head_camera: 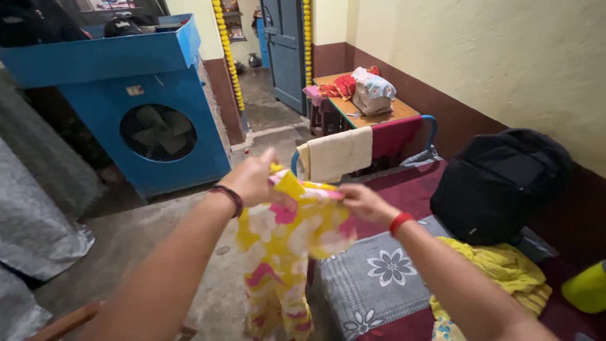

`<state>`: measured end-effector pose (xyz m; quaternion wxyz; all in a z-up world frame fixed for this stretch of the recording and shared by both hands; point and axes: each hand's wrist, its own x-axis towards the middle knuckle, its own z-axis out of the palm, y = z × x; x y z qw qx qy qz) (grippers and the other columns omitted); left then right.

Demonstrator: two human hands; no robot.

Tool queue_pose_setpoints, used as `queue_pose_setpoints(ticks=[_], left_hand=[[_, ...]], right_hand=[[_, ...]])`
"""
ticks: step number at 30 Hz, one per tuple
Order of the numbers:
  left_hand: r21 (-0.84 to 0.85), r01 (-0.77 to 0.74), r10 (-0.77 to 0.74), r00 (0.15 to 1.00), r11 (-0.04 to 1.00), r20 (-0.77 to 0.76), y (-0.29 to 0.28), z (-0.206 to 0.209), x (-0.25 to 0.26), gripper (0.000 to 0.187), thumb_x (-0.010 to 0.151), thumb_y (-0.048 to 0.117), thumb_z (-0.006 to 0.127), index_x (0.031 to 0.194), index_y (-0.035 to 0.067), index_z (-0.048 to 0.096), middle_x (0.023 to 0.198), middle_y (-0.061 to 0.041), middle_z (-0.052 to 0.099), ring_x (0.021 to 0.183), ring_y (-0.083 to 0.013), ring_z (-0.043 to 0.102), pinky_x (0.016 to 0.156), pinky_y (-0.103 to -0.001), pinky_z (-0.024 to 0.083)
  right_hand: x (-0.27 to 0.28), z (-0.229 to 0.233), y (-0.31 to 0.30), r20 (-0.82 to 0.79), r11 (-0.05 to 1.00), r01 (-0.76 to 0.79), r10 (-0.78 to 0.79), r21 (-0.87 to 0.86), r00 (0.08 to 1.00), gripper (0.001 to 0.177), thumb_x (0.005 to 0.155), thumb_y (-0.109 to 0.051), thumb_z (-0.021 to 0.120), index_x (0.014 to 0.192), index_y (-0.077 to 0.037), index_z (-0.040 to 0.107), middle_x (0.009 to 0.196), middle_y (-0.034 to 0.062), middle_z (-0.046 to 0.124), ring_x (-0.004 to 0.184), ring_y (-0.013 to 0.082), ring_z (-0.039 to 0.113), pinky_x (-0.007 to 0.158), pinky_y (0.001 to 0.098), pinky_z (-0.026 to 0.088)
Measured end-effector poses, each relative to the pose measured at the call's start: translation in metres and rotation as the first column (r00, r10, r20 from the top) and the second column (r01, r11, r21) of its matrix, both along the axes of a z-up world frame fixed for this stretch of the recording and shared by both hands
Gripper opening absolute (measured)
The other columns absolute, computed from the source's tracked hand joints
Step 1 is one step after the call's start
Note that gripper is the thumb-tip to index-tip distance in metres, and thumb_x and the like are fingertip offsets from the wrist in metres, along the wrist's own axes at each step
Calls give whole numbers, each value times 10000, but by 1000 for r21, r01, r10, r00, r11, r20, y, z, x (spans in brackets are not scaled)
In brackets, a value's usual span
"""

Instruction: The person folds various garments on a bed and hangs some items on a wall-mounted rack. They handle a black top, a grey shirt, a yellow patterned cloth, and a floral cloth, folding them by hand and placing them in a pile or on the rack.

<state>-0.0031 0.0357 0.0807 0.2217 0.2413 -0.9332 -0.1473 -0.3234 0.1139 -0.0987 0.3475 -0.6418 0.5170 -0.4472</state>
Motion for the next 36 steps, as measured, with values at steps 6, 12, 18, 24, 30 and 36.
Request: queue_pose_setpoints(ticks=[6, 12, 18, 24, 30, 36], left_hand=[[614, -11, -73, 991, 789, 111, -33, -37, 26, 445, 765, 276, 772, 1126, 16, 794, 960, -83, 808, 882, -202, 703, 793, -331, 556], [967, 232, -48, 972, 103, -228, -26, -45, 37, 451, 745, 61, 679, 1193, 16, 699, 1056, -76, 761, 900, -175, 726, 829, -341, 596], [738, 671, 232, 710, 64, -665, -13, -27, 18, 331, 932, 194, 650, 1187, -19, 652, 1026, -122, 742, 868, -216, 728, 806, -365, 593], [722, 678, 314, 661, 138, -681, -20, -20, 18, 316, 972, 272, 645, 1177, 32, 651, 1000, -97, 744, 855, -209, 735, 804, -375, 603], [700, 707, 281, 655, 100, -702, -33, -20, 11, 311, 987, 285, 644, 1171, 34, 642, 1005, -92, 743, 861, -196, 731, 809, -350, 594], [687, 671, 345, 598, 279, -724, -53, 1, 32, 268, 983, 270, 629, 1121, 42, 649, 999, -99, 734, 867, -224, 730, 836, -388, 596]], right_hand=[[-2, 84, -6, -243, 964, 83, -147, -253, 959, 166, 1082, -203, 594, 1104, -42, 625, 918, 46, 626, 859, 111, 565, 745, 300, 511], [31, 117, -22, -485, 826, -10, -321, -563, 814, 169, 1076, -193, 563, 1175, -72, 626, 1050, 135, 711, 1007, 333, 689, 861, 408, 529], [70, 38, -65, -206, 627, 571, -748, -529, 631, 374, 936, -443, 609, 1093, -115, 696, 1195, 192, 672, 1153, 419, 590, 937, 552, 449], [63, -25, -23, 791, 854, 171, -519, 491, 324, 475, 993, -475, 491, 1304, -130, 592, 1329, 116, 606, 1245, 304, 560, 1038, 456, 429], [89, -12, -38, 927, 801, -504, -374, 324, 2, 562, 989, -440, 457, 1472, -156, 498, 1475, 39, 549, 1353, 236, 521, 1144, 455, 390], [103, 39, -31, 773, 949, -264, 37, 171, 634, 523, 1010, -277, 509, 1505, -124, 434, 1470, 86, 562, 1324, 262, 572, 1139, 515, 438]])
